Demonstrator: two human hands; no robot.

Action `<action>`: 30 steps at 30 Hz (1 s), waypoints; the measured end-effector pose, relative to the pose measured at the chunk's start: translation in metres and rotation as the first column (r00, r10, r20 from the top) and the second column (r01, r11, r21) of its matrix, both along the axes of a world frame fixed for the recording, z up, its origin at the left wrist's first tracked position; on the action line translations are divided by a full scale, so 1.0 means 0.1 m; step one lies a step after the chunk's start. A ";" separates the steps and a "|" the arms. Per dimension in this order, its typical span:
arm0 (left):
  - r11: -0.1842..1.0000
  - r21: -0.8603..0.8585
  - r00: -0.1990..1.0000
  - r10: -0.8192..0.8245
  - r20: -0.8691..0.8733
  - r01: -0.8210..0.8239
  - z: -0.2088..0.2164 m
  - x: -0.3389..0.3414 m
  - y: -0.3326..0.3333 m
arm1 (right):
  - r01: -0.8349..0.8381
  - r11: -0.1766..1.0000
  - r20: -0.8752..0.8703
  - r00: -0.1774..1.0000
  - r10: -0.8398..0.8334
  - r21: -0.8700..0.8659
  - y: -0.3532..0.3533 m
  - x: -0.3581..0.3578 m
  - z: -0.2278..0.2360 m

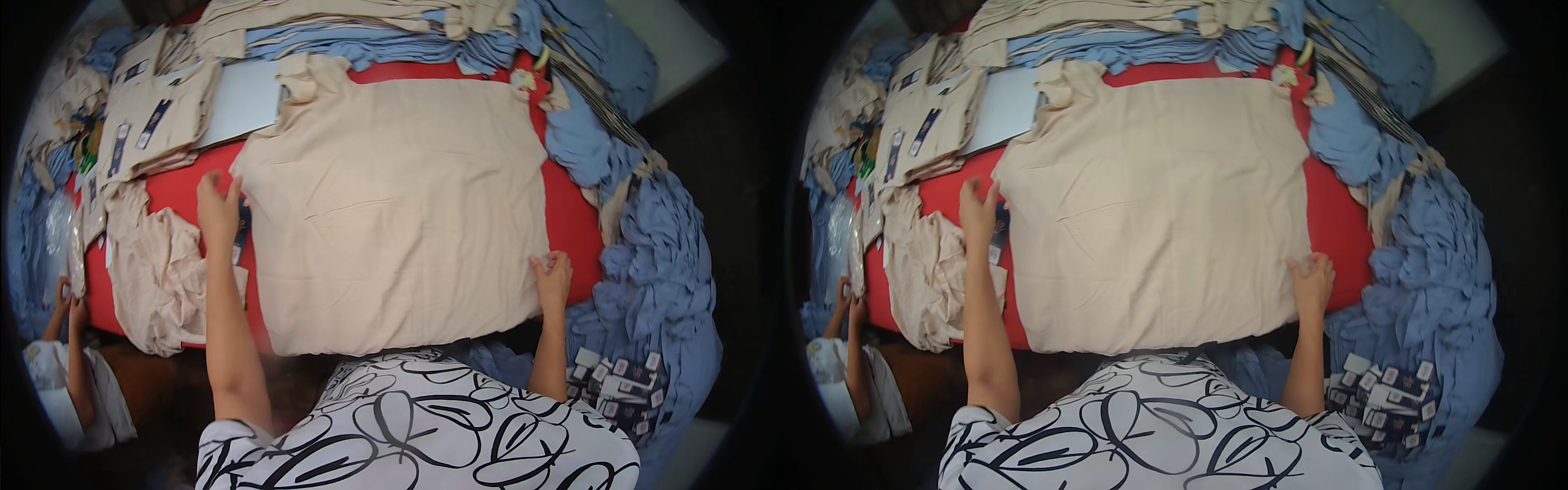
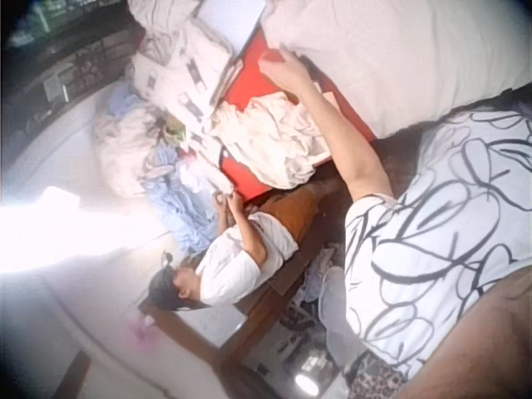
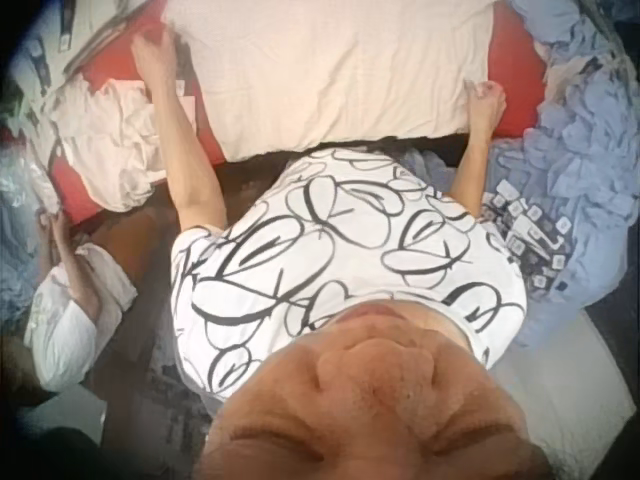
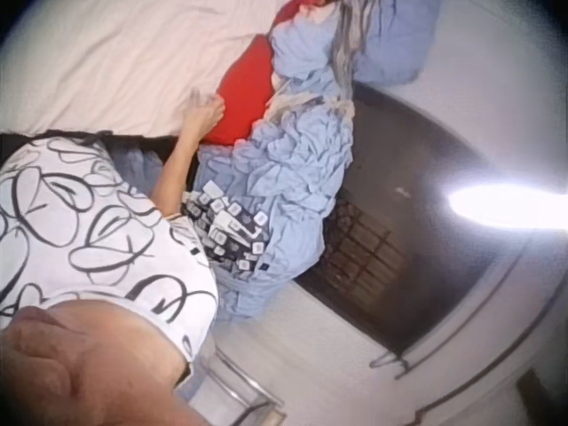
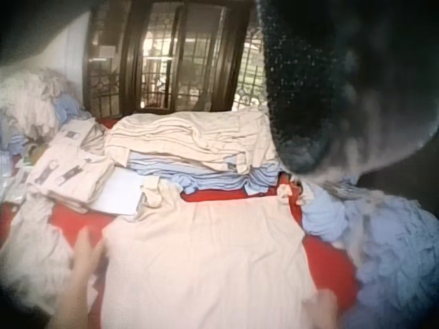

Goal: The person places a folded shirt into a plastic bag, seals it, and then spreads another shirt flat on a table before folding it with a cardboard template.

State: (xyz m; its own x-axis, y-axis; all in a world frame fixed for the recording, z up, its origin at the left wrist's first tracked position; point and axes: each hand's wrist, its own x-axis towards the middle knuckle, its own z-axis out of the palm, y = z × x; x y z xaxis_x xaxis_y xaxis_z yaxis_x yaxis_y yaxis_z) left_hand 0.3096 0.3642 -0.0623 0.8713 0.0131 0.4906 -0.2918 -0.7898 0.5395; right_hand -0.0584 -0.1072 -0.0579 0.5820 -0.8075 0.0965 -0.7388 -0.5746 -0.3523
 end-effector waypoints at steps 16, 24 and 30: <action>0.169 -0.927 0.643 -0.678 -0.356 -0.335 0.21 -2.31 0.22 | -0.203 0.746 0.712 0.529 -0.462 0.634 -0.29 -1.09 -0.19; 0.734 -0.632 0.561 -0.422 -0.712 -0.250 0.25 -2.46 0.49 | 0.195 0.980 0.139 0.972 -0.190 -0.025 -0.38 -1.21 -0.28; 0.799 -0.579 0.598 -0.388 -0.701 -0.160 -0.10 -2.12 0.51 | -0.234 0.952 0.197 0.942 0.272 -0.196 0.09 -0.36 -0.32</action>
State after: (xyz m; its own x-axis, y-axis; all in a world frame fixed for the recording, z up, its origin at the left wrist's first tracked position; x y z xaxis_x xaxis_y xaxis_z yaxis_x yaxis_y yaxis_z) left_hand 0.0972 0.4155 -0.0721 0.9040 -0.1028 -0.4149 0.3760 -0.2705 0.8863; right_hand -0.0945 -0.0979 -0.0895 0.7141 -0.5969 0.3658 -0.4763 -0.7972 -0.3709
